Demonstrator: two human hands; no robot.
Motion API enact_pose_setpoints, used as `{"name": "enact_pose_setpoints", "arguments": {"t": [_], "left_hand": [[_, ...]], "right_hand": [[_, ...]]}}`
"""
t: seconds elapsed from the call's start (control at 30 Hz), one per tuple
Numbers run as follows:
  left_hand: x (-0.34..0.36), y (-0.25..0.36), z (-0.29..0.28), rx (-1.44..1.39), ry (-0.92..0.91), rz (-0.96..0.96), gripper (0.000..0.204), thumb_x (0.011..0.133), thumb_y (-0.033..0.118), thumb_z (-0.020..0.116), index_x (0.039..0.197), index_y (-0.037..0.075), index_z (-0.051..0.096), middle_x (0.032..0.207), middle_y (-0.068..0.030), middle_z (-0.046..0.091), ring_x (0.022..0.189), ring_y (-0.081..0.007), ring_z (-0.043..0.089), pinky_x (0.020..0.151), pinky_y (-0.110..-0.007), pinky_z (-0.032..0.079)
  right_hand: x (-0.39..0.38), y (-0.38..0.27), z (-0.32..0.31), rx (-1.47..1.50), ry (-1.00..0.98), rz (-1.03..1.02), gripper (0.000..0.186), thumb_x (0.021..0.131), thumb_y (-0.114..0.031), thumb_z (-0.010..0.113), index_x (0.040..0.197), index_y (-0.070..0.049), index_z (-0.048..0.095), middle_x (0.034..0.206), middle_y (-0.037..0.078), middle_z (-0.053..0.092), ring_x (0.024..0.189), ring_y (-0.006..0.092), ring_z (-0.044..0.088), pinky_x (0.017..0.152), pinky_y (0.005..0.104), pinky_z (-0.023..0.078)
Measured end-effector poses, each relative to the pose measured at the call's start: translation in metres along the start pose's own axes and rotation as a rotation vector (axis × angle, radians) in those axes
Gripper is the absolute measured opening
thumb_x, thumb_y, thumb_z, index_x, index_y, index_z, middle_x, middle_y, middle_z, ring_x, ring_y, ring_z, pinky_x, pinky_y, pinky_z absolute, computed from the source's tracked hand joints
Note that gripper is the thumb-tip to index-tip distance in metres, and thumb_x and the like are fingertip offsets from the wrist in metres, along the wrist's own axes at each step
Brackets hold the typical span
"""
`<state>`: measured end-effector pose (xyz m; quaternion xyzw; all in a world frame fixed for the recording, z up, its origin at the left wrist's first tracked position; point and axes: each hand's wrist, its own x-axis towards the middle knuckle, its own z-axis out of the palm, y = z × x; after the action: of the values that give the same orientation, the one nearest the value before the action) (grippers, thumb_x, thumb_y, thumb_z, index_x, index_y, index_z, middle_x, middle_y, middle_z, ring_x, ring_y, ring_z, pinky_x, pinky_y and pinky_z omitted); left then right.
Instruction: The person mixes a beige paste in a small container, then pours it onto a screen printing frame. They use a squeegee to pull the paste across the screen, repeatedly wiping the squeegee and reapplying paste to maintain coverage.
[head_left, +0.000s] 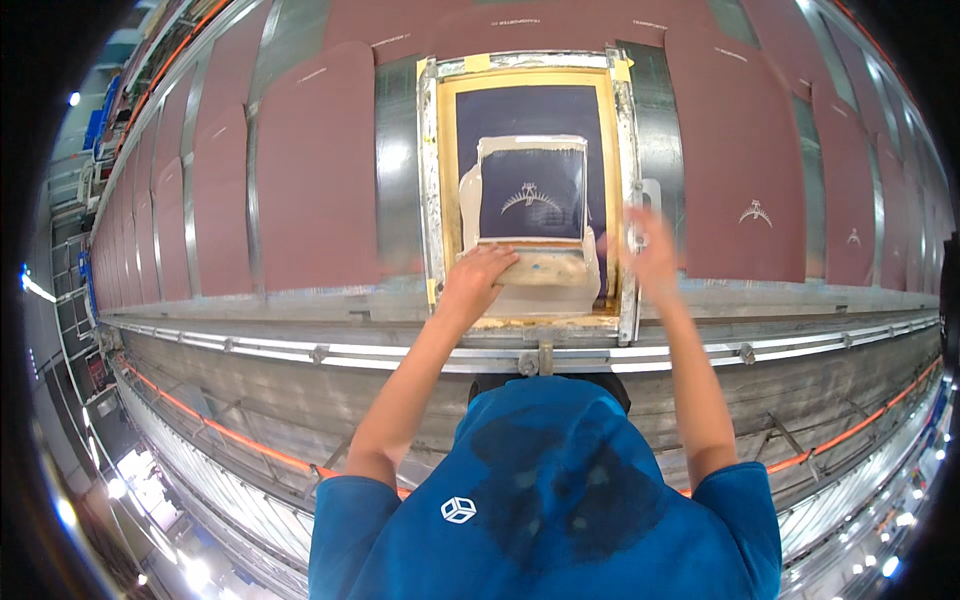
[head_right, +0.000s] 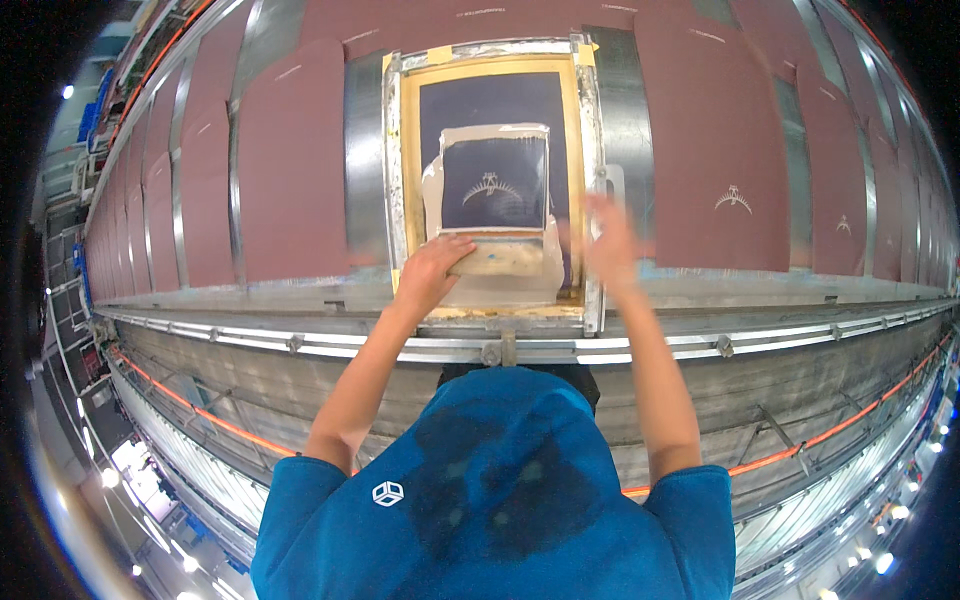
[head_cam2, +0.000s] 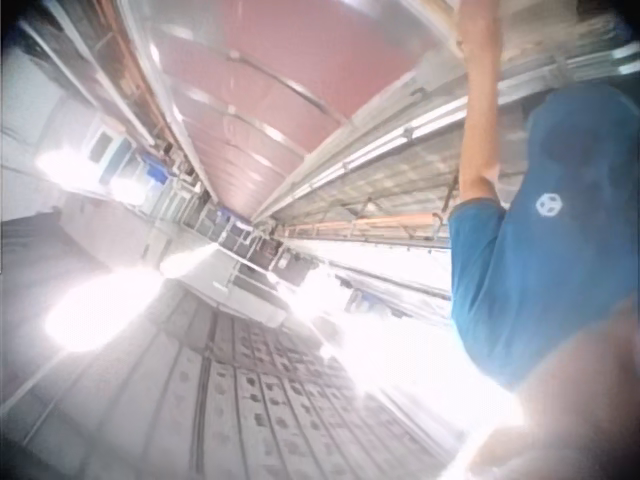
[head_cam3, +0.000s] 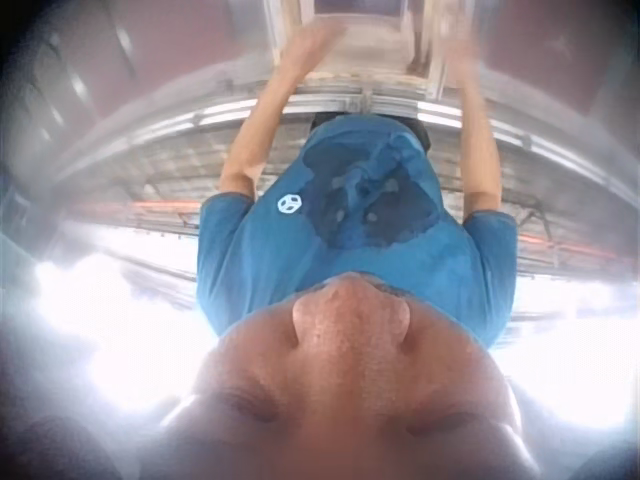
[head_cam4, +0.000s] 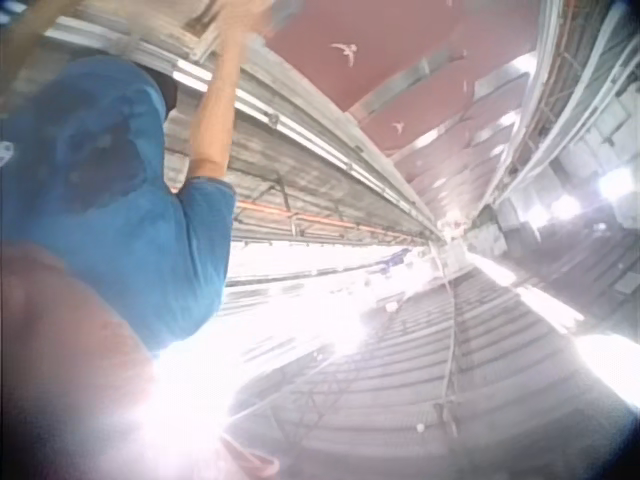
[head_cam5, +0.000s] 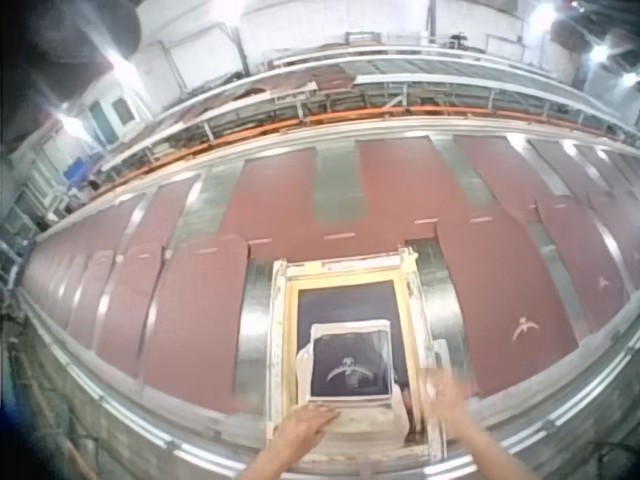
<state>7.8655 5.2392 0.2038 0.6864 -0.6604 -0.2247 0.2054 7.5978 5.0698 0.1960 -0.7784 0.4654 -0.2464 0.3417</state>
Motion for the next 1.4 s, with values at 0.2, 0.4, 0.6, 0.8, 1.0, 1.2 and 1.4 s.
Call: {"name": "enact_pose_setpoints", "arguments": {"t": [0.2, 0.4, 0.6, 0.8, 1.0, 1.2, 1.4], "left_hand": [[0.001, 0.003, 0.001, -0.026, 0.05, 0.024, 0.058, 0.066, -0.006, 0.071, 0.123, 0.007, 0.068, 0.132, -0.0082, 0.066, 0.127, -0.0298, 0.057, 0.11, -0.041, 0.045], [-0.029, 0.004, 0.004, -0.083, 0.154, 0.076, 0.064, 0.065, -0.007, 0.07, 0.127, 0.007, 0.065, 0.135, -0.0098, 0.063, 0.13, -0.0315, 0.054, 0.116, -0.044, 0.04], [-0.082, -0.046, -0.052, -0.058, 0.213, -0.003, 0.064, 0.068, -0.007, 0.07, 0.129, 0.012, 0.066, 0.138, -0.0069, 0.062, 0.133, -0.0311, 0.053, 0.115, -0.046, 0.04], [-0.166, -0.182, -0.145, 0.033, 0.207, -0.061, 0.066, 0.066, -0.007, 0.071, 0.129, 0.012, 0.066, 0.137, -0.0068, 0.063, 0.133, -0.0308, 0.053, 0.114, -0.044, 0.042], [-0.212, -0.267, -0.198, 0.033, 0.119, -0.061, 0.067, 0.066, -0.007, 0.071, 0.13, 0.011, 0.065, 0.137, -0.0066, 0.063, 0.133, -0.03, 0.053, 0.114, -0.042, 0.042], [-0.226, -0.301, -0.211, 0.071, 0.12, -0.005, 0.066, 0.066, -0.006, 0.071, 0.129, 0.014, 0.066, 0.135, -0.0052, 0.064, 0.131, -0.03, 0.055, 0.112, -0.043, 0.044], [-0.245, -0.308, -0.219, 0.088, 0.115, 0.035, 0.066, 0.064, -0.004, 0.073, 0.127, 0.015, 0.068, 0.133, -0.004, 0.066, 0.127, -0.03, 0.059, 0.11, -0.043, 0.046]], "right_hand": [[0.078, 0.063, 0.006, 0.145, 0.089, 0.388, 0.032, 0.099, -0.034, 0.062, 0.121, -0.011, 0.068, 0.076, 0.01, 0.062, 0.07, 0.0204, 0.055, 0.075, 0.0342, 0.048], [0.081, 0.022, 0.008, 0.072, 0.381, 0.113, 0.029, 0.101, -0.032, 0.058, 0.111, -0.009, 0.072, 0.074, 0.007, 0.062, 0.067, 0.0134, 0.053, 0.068, 0.0326, 0.047], [0.077, -0.073, 0.07, 0.247, 0.299, 0.188, 0.028, 0.102, -0.029, 0.058, 0.112, -0.007, 0.071, 0.076, 0.006, 0.062, 0.069, 0.0132, 0.054, 0.068, 0.0296, 0.045], [0.063, -0.185, 0.237, 0.263, 0.262, 0.239, 0.026, 0.103, -0.027, 0.056, 0.11, -0.007, 0.07, 0.077, 0.006, 0.062, 0.069, 0.0145, 0.054, 0.069, 0.0311, 0.046], [0.052, -0.247, 0.319, 0.284, 0.243, 0.303, 0.027, 0.103, -0.028, 0.056, 0.11, -0.005, 0.07, 0.065, 0.003, 0.053, 0.061, 0.0121, 0.047, 0.064, 0.033, 0.043], [0.053, -0.261, 0.344, 0.179, 0.238, 0.317, 0.028, 0.104, -0.029, 0.054, 0.11, -0.006, 0.069, 0.061, 0.004, 0.05, 0.058, 0.0132, 0.046, 0.062, 0.0352, 0.042], [0.06, -0.256, 0.356, 0.037, 0.219, 0.331, 0.027, 0.103, -0.029, 0.054, 0.11, -0.008, 0.069, 0.068, 0.013, 0.061, 0.061, 0.0238, 0.056, 0.066, 0.0398, 0.046]]}}
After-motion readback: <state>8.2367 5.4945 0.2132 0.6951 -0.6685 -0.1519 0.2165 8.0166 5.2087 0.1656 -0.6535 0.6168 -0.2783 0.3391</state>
